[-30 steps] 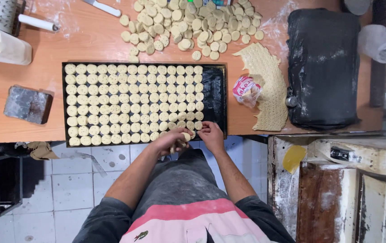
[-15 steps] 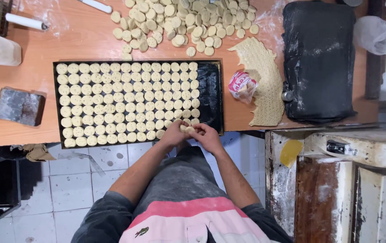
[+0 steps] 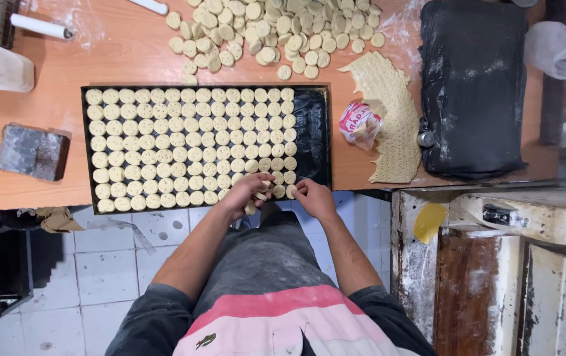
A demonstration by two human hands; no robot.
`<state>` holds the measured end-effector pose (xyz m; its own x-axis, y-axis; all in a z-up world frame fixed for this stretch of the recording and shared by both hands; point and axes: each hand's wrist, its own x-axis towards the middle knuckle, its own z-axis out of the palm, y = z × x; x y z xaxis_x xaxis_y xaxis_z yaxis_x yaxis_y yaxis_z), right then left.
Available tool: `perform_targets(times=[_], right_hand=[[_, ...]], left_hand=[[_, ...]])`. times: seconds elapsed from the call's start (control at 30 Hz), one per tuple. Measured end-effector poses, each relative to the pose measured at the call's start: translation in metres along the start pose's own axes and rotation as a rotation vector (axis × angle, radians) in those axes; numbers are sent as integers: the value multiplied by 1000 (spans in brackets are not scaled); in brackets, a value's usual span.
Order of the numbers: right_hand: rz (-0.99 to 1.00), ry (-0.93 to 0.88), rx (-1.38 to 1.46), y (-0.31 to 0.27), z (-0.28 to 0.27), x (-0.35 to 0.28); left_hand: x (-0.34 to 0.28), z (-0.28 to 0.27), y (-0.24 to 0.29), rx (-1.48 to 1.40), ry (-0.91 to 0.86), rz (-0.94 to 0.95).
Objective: The recorder is arranging small pre-cut round pieces of dough onto a baking tray in a grid pattern.
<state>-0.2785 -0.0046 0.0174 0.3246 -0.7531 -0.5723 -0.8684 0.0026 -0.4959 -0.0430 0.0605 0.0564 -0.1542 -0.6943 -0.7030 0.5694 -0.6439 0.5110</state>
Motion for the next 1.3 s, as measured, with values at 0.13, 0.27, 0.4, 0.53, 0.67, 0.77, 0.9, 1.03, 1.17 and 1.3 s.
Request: perform_targets(times=[0.13, 0.27, 0.4, 0.53, 0.67, 0.77, 0.9, 1.03, 1.17, 1.3], right_hand=[[24, -34, 75, 3, 0, 9], [58, -36, -123, -1, -2, 11], [61, 38, -145, 9, 3, 19], [10, 73, -130, 7, 4, 16], [-7, 103, -120, 15, 16, 14], [-45, 107, -147, 14, 18, 21], [-91, 142, -172, 25, 26, 25], [-10, 102, -77, 13, 16, 17], [-8, 115, -41, 5, 18, 13], [69, 115, 92, 21, 30, 24]], left_hand=[[9, -10, -12, 33, -21, 16], [5, -7, -17, -71, -49, -70], [5, -4, -6, -38, -64, -60], [7, -6, 7, -30, -65, -50], [17, -15, -5, -45, -39, -79], [26, -21, -14, -43, -26, -79], [26, -19, -9, -52, -23, -84], [23, -14, 1, -17, -20, -79], [29, -16, -11, 70, -22, -60], [38, -16, -20, 146, -13, 9]])
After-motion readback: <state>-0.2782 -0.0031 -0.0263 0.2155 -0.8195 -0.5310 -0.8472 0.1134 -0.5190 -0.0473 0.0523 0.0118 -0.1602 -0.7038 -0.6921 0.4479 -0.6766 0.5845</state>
